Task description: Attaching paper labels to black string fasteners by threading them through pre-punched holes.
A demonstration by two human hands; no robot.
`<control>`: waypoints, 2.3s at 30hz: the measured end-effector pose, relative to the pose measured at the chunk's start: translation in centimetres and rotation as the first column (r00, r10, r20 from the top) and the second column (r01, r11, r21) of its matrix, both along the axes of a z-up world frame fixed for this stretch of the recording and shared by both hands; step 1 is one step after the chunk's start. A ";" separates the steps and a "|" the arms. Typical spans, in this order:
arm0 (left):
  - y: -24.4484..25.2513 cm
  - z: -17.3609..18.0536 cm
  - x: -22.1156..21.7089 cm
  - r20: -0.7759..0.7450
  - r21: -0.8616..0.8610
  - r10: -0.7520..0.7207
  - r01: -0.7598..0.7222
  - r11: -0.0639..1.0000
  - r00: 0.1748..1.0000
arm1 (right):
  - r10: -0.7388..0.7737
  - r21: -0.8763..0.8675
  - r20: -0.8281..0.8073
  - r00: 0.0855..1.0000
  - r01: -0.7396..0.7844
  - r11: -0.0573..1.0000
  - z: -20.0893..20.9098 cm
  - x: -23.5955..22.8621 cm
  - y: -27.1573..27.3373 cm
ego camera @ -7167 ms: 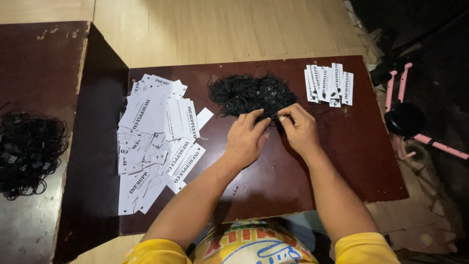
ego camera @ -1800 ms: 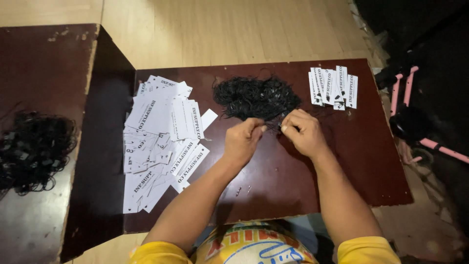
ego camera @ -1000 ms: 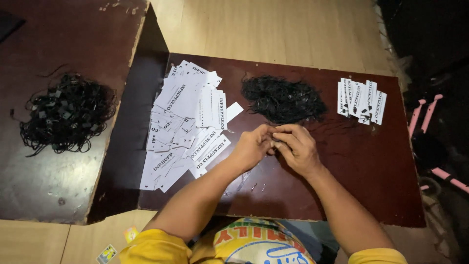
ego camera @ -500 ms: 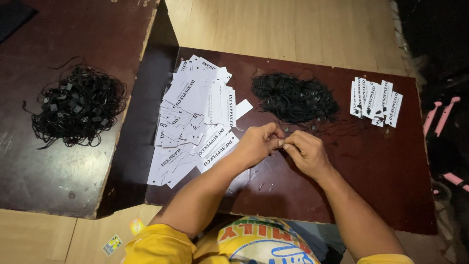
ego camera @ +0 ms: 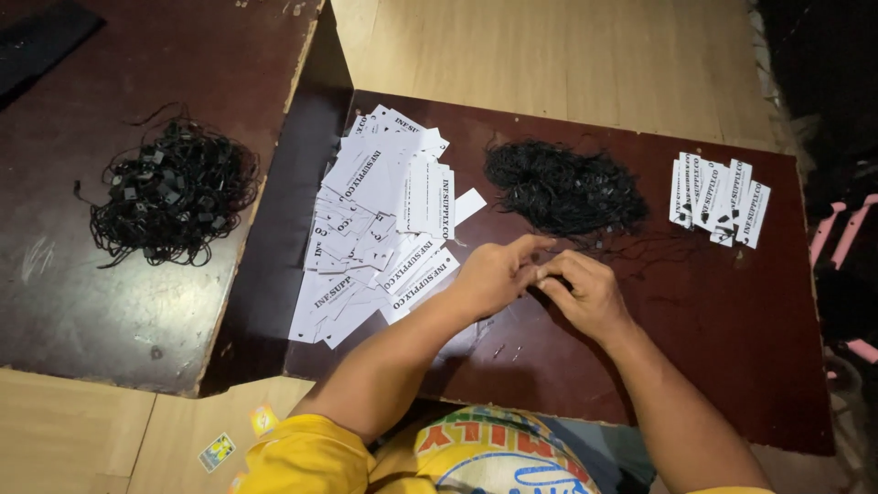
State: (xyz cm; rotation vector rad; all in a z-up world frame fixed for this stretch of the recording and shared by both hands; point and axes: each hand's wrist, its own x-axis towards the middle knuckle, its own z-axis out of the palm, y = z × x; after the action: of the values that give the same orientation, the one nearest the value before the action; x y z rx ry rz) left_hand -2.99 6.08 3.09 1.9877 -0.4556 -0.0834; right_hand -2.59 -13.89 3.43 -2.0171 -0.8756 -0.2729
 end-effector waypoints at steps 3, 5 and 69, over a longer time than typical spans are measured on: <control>-0.1 -1.4 0.1 0.152 0.144 0.047 -0.069 0.987 0.987 | -0.005 0.023 -0.043 0.999 0.006 1.000 0.5 -0.3 0.2; -0.5 -1.0 -0.2 0.179 0.162 0.052 -0.081 0.983 0.983 | -0.002 0.044 -0.071 0.998 0.005 0.999 0.1 -0.2 0.0; 6.1 0.5 4.0 0.313 0.168 0.710 -0.773 0.612 0.631 | -0.306 0.709 -0.209 0.929 0.360 0.607 8.7 2.1 -3.6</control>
State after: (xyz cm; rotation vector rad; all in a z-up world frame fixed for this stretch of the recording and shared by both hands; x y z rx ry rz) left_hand 1.02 12.14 3.63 2.3386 0.3230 0.6472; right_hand -0.50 -17.47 12.13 -1.3691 -0.2349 -0.6570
